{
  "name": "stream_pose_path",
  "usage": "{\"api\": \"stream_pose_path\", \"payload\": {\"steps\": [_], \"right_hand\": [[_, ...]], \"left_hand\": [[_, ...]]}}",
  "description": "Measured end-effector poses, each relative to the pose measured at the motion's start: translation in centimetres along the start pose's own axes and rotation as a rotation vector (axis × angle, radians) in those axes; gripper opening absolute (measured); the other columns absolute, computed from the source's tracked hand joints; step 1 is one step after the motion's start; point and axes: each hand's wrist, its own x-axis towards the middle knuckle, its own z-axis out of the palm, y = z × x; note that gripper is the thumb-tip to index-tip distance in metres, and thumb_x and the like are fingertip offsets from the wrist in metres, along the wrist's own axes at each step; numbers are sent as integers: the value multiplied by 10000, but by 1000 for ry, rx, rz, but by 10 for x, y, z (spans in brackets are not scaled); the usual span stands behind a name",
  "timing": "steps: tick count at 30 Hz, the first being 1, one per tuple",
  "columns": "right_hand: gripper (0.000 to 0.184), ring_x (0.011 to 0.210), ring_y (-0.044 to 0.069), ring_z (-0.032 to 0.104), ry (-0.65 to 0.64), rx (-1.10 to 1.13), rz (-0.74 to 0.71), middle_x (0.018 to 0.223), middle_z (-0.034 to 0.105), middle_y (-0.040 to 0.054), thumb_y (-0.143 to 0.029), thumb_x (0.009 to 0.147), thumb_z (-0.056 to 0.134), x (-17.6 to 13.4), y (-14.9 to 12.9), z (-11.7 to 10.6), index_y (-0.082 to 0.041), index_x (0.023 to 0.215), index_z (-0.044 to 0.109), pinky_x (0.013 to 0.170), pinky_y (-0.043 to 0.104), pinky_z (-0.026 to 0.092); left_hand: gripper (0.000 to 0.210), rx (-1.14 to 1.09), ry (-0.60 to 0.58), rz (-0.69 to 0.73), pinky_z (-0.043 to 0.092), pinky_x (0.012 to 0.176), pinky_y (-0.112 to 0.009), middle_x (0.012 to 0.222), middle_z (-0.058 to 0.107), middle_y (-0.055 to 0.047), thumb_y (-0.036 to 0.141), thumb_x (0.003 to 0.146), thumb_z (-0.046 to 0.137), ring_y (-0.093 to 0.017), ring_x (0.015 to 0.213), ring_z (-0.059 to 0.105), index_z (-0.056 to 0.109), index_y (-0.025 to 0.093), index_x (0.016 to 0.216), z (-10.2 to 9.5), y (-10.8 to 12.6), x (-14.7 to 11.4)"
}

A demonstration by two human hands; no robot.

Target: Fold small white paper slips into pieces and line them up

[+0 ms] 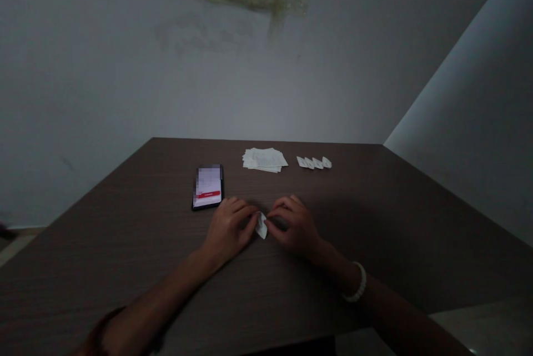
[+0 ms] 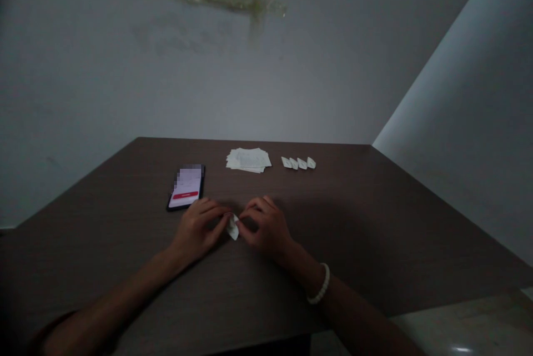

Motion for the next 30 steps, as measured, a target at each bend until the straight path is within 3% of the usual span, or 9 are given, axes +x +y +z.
{"api": "stream_pose_path", "payload": {"steps": [6, 11, 30], "right_hand": [[175, 819, 189, 521, -125, -114, -228, 932, 633, 57, -339, 841, 631, 1, -4, -7, -201, 941, 668, 701, 320, 446], [80, 827, 192, 507, -222, -300, -356, 935, 638, 42, -277, 849, 622, 1, -6, -7, -218, 886, 661, 642, 307, 402], [137, 799, 164, 536, -167, -405, -392, 968, 670, 28, -154, 924, 524, 3, -11, -9, -187, 868, 645, 649, 298, 416]], "left_hand": [[183, 85, 67, -104, 439, 763, -377, 783, 684, -54, 235, 894, 530, -205, 746, 575, 681, 169, 815, 0, -5, 1], [201, 115, 96, -138, 439, 768, -381, 761, 687, -55, 238, 891, 523, -211, 748, 585, 685, 166, 797, -1, -3, 2], [314, 145, 2, -164, 427, 773, -389, 704, 637, -49, 253, 935, 445, -202, 708, 560, 705, 173, 778, -6, -4, 3]]}}
